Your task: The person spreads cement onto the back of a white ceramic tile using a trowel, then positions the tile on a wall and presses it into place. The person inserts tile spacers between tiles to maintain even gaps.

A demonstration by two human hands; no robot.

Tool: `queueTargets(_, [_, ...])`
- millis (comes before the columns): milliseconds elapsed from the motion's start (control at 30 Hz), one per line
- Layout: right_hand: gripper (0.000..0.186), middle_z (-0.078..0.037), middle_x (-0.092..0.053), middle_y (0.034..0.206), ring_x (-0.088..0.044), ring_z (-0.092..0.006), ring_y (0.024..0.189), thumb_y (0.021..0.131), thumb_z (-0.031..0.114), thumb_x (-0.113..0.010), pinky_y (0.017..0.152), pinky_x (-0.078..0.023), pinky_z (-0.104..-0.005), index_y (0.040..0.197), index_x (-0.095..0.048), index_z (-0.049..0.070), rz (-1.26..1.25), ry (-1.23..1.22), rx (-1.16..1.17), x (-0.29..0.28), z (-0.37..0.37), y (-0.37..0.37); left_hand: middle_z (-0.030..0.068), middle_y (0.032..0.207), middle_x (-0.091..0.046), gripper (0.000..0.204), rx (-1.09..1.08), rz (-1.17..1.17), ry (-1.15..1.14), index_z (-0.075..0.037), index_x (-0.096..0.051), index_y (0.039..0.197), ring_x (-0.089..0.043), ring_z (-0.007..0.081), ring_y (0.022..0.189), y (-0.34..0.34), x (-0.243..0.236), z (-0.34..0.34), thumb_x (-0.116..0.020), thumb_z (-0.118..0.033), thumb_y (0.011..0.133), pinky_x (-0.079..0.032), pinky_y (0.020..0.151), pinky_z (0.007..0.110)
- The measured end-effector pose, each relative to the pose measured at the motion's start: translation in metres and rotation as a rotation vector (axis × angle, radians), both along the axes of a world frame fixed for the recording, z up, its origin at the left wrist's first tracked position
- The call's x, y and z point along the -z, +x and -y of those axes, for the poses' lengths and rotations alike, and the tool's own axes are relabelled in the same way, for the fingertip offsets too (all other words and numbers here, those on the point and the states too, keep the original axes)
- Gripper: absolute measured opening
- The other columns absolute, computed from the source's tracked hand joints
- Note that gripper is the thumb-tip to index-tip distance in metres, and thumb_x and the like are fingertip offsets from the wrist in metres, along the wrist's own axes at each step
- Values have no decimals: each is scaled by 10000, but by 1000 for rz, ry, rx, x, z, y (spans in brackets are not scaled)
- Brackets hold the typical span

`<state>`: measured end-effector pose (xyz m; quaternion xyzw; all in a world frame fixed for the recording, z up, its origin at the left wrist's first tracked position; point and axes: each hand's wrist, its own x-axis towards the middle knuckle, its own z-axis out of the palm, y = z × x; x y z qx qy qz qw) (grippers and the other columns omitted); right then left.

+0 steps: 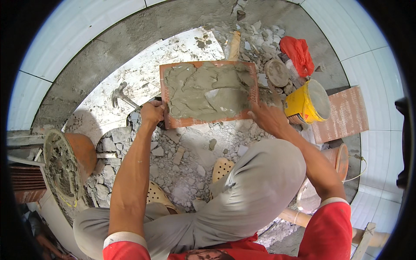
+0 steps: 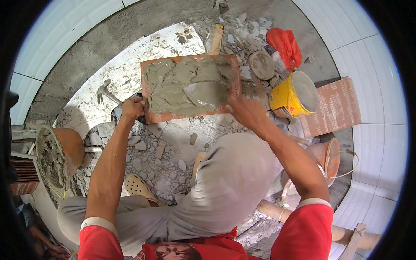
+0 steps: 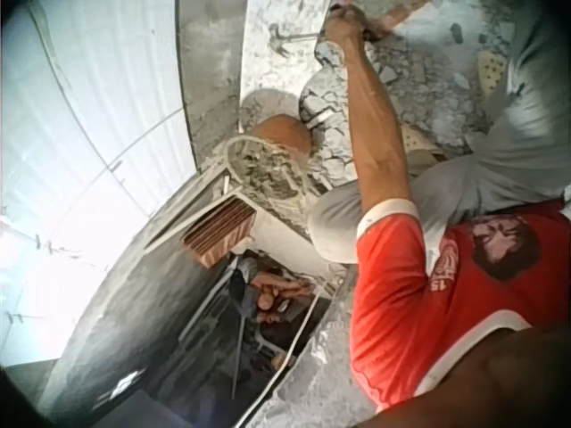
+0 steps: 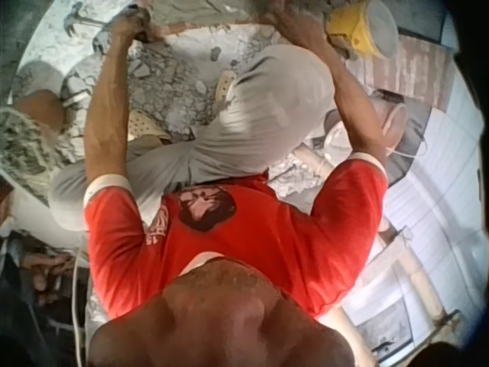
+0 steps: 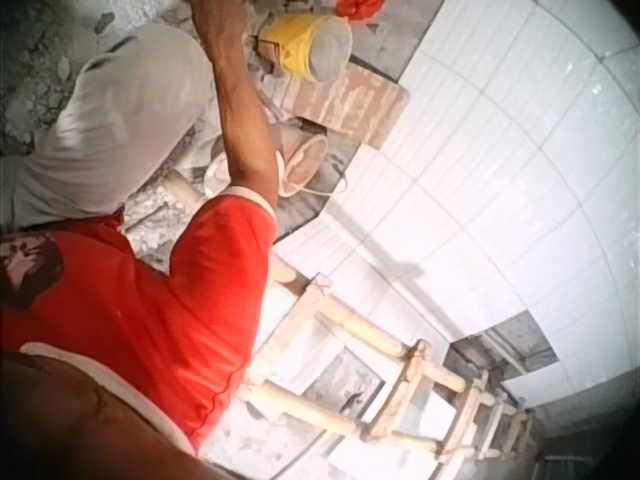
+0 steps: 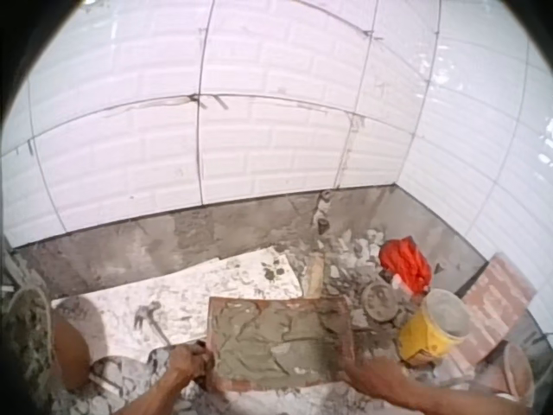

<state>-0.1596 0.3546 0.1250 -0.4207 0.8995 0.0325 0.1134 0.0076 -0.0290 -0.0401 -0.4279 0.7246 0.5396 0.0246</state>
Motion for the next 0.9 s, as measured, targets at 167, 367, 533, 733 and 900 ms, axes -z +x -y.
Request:
queueTargets(167, [315,-226,-716,859,-706,-451,788,1028,381,-550,691,-547,-575,1080,-566,70,-11,26,-9,11,7,-28,63,949,-717,186,-27,5,49,29,-701,1099,-685,162,779,2,-7,-3,-652,-108,983,-597,670,319])
queueTargets(367, [360,-256,-718,868,-707,-469,834,1020,406,-550,736,-548,-588,1044,-588,49,35,38,82,16,14,-41,57,924,-714,167,-19,-36,79,16,-707,1078,-670,148,760,2,-12,-3,-651,-112,985,-575,643,309])
queueTargets(533, [386,-284,-714,888,-704,-478,864,1009,390,-555,770,-544,-591,1069,-607,13,96,4,140,26,14,-46,49,908,-706,146,-23,-31,82,8,-707,1065,-657,145,740,2,8,4,-643,-98,988,-567,631,302])
queueTargets(733, [409,-309,-702,881,-697,-489,838,1018,363,-515,750,-535,-582,1042,-628,-29,337,-30,256,12,33,-34,78,704,-723,212,-75,-130,30,-28,-793,1031,-655,146,553,1,21,5,-708,-144,874,-538,588,310])
queueTargets(900, [365,-292,-702,896,-705,-449,787,1006,318,-542,691,-542,-548,950,-641,-29,774,-68,397,-27,23,-13,92,818,-723,196,25,-38,-99,17,-750,1056,-678,166,650,1,-3,-2,-670,-96,918,-572,612,303])
